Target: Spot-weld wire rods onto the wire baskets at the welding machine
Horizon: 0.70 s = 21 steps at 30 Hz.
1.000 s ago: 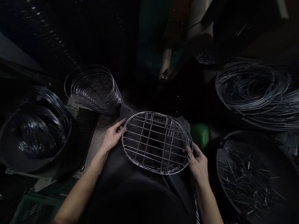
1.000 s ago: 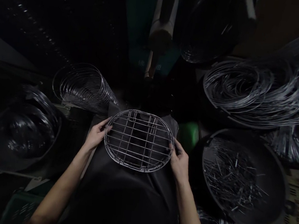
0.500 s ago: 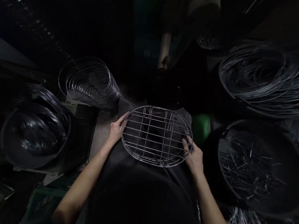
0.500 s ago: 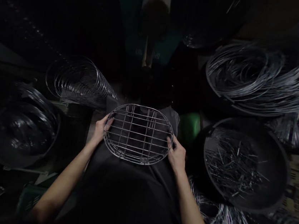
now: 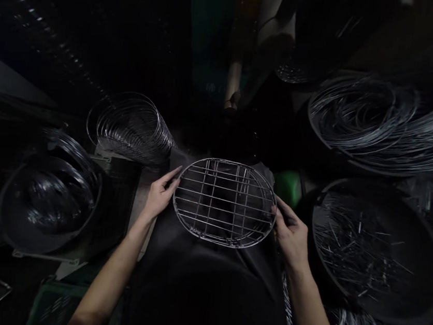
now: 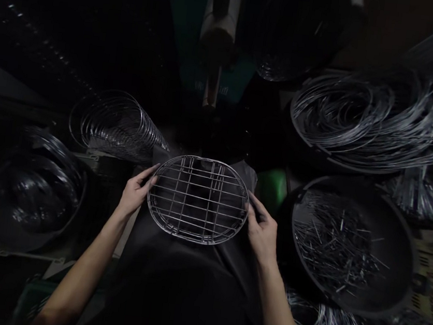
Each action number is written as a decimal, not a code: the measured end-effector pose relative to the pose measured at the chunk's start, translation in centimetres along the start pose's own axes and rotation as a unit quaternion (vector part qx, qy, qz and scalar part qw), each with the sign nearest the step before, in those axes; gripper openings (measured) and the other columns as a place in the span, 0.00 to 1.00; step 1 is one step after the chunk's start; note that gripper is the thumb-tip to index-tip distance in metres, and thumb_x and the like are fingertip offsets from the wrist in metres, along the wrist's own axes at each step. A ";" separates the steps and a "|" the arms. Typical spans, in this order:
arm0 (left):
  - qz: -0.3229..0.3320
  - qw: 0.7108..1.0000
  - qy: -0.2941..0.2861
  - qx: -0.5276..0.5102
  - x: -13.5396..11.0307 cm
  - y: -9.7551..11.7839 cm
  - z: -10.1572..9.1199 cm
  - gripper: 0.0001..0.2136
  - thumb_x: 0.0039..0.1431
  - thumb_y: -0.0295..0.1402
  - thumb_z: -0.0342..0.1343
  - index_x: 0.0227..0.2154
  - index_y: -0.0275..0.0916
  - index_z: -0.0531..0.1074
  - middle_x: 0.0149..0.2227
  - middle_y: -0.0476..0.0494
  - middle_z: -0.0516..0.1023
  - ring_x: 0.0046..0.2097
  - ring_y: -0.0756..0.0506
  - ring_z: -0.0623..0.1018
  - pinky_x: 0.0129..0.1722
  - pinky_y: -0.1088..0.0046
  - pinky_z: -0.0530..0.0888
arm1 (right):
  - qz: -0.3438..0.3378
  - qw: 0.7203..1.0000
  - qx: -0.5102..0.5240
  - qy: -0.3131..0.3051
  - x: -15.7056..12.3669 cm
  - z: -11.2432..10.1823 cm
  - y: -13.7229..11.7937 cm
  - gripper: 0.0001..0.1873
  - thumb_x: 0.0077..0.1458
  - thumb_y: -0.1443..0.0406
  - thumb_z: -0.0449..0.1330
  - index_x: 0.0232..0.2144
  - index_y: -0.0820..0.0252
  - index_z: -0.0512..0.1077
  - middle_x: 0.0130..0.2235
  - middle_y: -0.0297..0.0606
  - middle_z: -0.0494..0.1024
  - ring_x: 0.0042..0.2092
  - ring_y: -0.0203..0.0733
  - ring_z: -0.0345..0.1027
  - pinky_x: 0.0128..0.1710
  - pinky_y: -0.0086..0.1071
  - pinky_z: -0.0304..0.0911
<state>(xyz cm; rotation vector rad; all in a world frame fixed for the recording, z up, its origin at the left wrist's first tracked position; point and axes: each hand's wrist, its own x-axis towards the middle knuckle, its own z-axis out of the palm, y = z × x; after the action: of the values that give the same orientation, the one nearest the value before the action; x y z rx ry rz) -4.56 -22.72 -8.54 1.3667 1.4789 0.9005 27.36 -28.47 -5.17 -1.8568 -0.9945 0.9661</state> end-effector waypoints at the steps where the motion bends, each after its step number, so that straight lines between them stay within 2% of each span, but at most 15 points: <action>1: -0.004 1.000 -0.002 -0.001 0.2 0.2 0.0 0.25 0.58 0.46 0.55 0.54 0.37 0.69 0.54 0.41 0.72 0.56 0.41 0.71 0.59 0.64 0.66 | 0.001 1.000 -0.001 0.002 -0.1 0.1 -0.2 0.25 0.52 0.53 0.61 0.49 0.58 0.74 0.51 0.40 0.77 0.54 0.49 0.68 0.59 0.47 0.60; 6: -0.020 1.000 -0.001 0.010 0.6 0.7 0.2 0.26 0.58 0.47 0.55 0.55 0.37 0.68 0.55 0.42 0.72 0.57 0.41 0.71 0.59 0.65 0.67 | 0.001 1.000 -0.006 0.012 -0.5 0.2 -0.4 0.26 0.53 0.53 0.61 0.52 0.57 0.72 0.53 0.39 0.75 0.56 0.49 0.67 0.60 0.47 0.59; 15: -0.017 1.000 0.001 0.009 0.9 1.4 0.0 0.27 0.55 0.47 0.59 0.54 0.37 0.69 0.54 0.43 0.73 0.55 0.41 0.73 0.58 0.65 0.68 | 0.004 1.000 0.006 0.022 -0.5 0.2 -0.3 0.24 0.52 0.53 0.62 0.49 0.57 0.74 0.51 0.40 0.77 0.54 0.49 0.69 0.58 0.47 0.60; 18: -0.017 0.999 0.000 0.033 0.7 0.7 0.4 0.24 0.56 0.46 0.58 0.52 0.37 0.71 0.52 0.44 0.75 0.53 0.41 0.74 0.57 0.66 0.70 | 0.001 1.000 -0.011 0.015 -0.6 0.0 0.2 0.23 0.52 0.54 0.62 0.49 0.56 0.74 0.50 0.39 0.77 0.53 0.48 0.70 0.58 0.46 0.61; 21: -0.004 0.998 0.037 0.056 0.6 -0.7 1.1 0.21 0.59 0.45 0.55 0.51 0.38 0.72 0.50 0.44 0.76 0.53 0.42 0.75 0.57 0.66 0.70 | -0.013 0.999 -0.034 0.011 -0.4 0.3 1.5 0.24 0.52 0.53 0.61 0.49 0.56 0.75 0.50 0.39 0.77 0.52 0.47 0.70 0.58 0.45 0.61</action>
<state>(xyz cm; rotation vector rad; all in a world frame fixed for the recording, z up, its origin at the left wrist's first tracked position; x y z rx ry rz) -3.75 -22.26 -9.68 1.4208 1.6094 0.8831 27.31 -29.28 -6.57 -1.9026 -1.0471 0.9038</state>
